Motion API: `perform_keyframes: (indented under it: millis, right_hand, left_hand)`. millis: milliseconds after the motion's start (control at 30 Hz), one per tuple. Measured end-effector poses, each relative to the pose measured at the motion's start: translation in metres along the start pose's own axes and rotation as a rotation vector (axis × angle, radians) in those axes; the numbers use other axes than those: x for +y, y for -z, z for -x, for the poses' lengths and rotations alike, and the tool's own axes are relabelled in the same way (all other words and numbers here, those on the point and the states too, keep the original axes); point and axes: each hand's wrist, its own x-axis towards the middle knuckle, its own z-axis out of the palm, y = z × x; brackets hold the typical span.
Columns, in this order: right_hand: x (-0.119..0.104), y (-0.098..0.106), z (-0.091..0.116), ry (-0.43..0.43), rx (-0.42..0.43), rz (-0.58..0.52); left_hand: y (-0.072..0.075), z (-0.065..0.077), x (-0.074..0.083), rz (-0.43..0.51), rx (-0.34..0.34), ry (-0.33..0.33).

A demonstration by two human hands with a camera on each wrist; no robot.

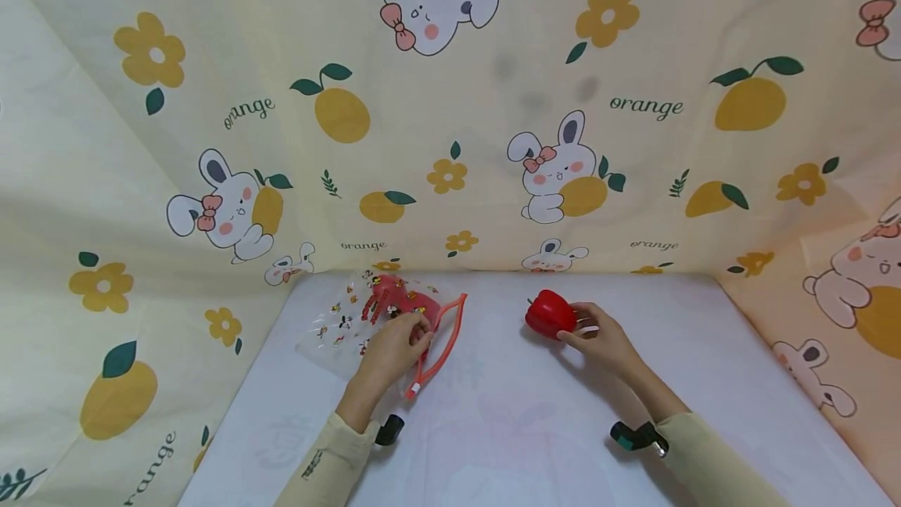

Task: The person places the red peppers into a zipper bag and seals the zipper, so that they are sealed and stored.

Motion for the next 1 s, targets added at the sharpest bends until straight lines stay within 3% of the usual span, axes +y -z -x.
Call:
perform_keyframes:
  millis: [267,1000]
  right_hand:
    - [-0.011,-0.013,0.001,0.043,-0.02,-0.018]
    - [-0.042,-0.057,0.006,0.121,-0.101,-0.101]
  left_hand:
    - [0.0,-0.001,0.002,0.009,-0.018,0.037]
    - [-0.002,-0.004,0.007,0.016,-0.049,0.054]
